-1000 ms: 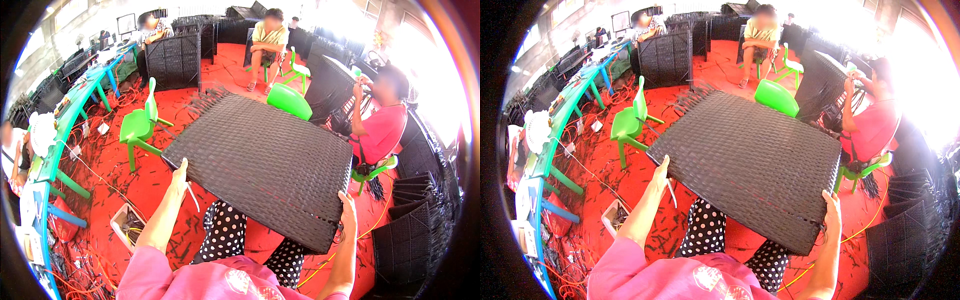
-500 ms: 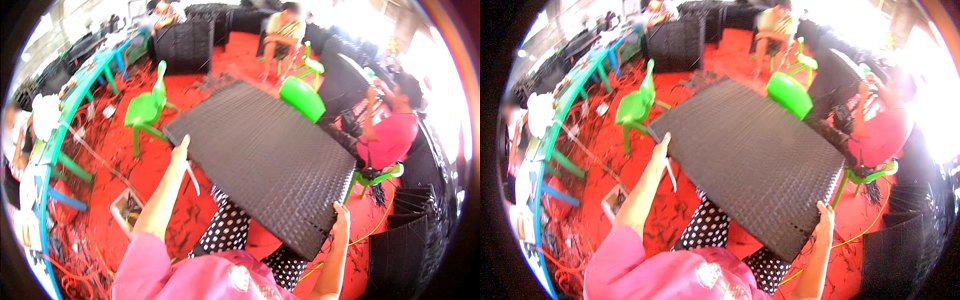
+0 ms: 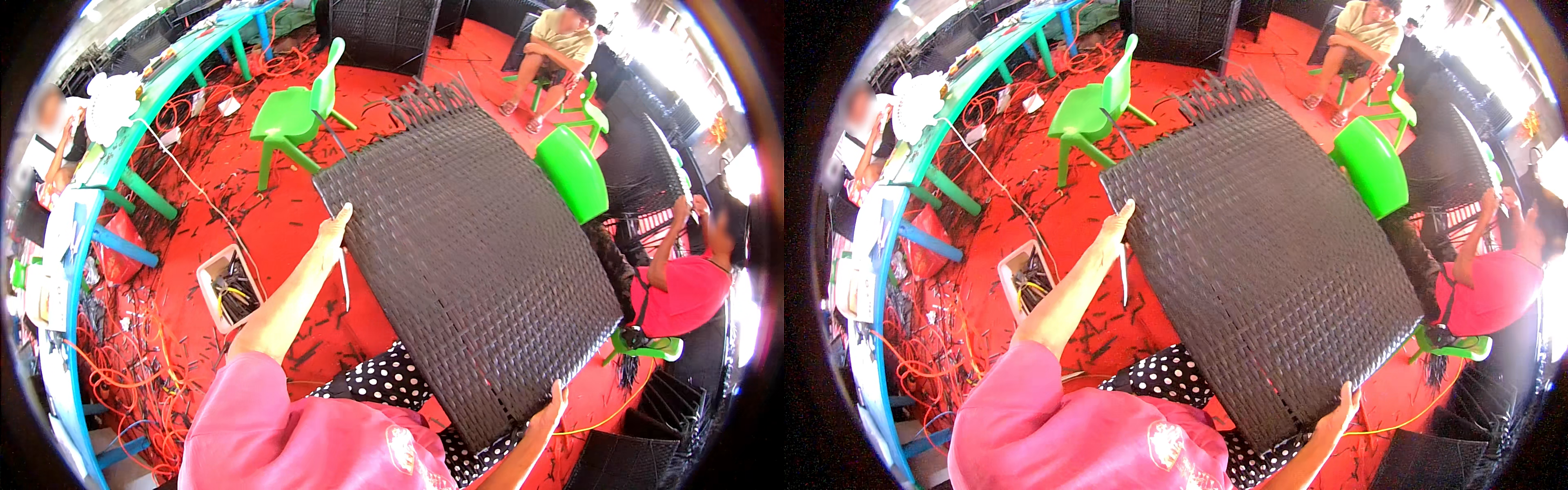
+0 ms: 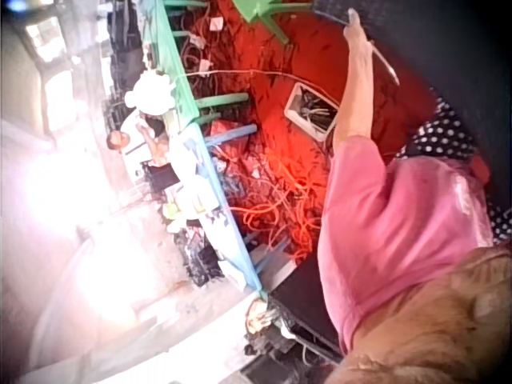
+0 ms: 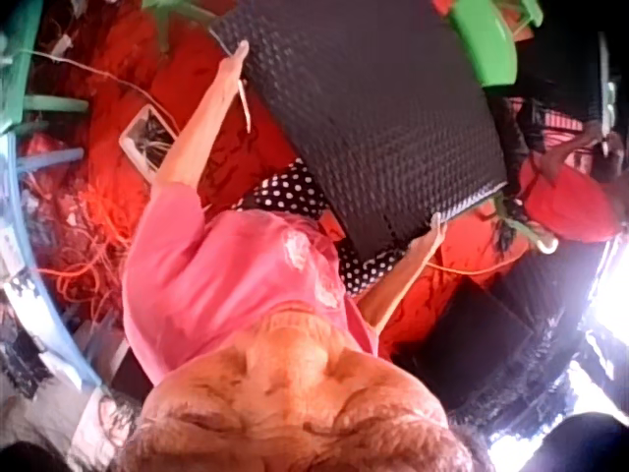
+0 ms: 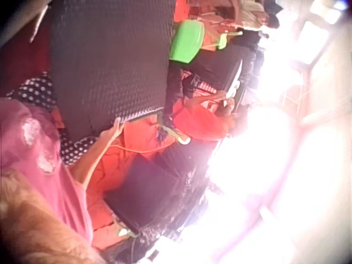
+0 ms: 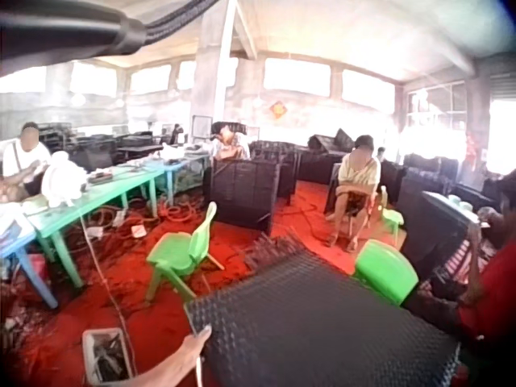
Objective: The person sits on the floor and uses pliers to pull and adjust black plastic weaving strips on a dark wicker furniture panel. They repeatedly insert the tool into the weave, pull the strips taut, and smooth the surface with their hands. The person also lifts and repositions the panel to access different areas.
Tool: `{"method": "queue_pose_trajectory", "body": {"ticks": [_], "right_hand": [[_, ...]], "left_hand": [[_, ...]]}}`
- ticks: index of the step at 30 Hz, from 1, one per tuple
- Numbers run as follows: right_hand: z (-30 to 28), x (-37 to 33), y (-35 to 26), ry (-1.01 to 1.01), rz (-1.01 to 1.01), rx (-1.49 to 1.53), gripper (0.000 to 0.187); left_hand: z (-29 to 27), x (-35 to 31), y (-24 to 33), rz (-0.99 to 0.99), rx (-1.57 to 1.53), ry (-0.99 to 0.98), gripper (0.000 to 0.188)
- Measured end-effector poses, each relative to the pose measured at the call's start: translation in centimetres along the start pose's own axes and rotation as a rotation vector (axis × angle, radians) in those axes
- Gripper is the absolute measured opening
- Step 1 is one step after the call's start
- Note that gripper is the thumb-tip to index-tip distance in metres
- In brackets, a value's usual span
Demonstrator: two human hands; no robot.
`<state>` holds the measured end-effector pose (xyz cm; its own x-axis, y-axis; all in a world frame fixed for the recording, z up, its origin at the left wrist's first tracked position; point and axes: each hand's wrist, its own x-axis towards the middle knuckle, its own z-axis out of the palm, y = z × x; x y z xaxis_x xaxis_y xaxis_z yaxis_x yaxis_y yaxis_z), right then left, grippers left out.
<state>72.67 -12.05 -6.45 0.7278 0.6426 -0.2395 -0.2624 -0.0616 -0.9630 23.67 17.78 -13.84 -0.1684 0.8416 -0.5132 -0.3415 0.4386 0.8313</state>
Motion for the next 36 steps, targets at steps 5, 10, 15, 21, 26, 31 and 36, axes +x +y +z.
{"method": "queue_pose_trajectory", "body": {"ticks": [5,10,15,21,26,31,36], "right_hand": [[0.6,-0.7,1.0,0.040,-0.035,-0.123,0.055],[1.0,-1.1,0.3,0.061,-0.061,-0.223,0.055],[1.0,-1.3,-0.5,-0.044,0.031,-0.244,0.060],[0.4,-0.7,-1.3,0.058,0.150,-0.376,0.074],[-3.4,3.3,2.4,0.112,-0.076,-0.806,0.081],[-1.5,2.3,1.6,0.090,-0.207,-0.937,0.080],[-1.3,1.5,1.3,0.088,-0.178,-1.067,0.078]], "left_hand": [[0.2,-0.3,0.2,-0.004,-0.017,0.002,0.048],[-1.7,2.1,-0.8,0.164,0.288,0.220,0.055],[-2.9,4.2,7.1,0.358,0.906,0.476,0.040],[-0.9,9.1,13.7,0.529,0.937,0.209,0.029],[1.8,10.6,13.2,0.188,0.449,0.082,0.027],[2.1,11.5,13.6,0.169,0.287,0.002,0.014],[2.3,14.8,15.0,0.349,0.394,0.195,0.014]]}}
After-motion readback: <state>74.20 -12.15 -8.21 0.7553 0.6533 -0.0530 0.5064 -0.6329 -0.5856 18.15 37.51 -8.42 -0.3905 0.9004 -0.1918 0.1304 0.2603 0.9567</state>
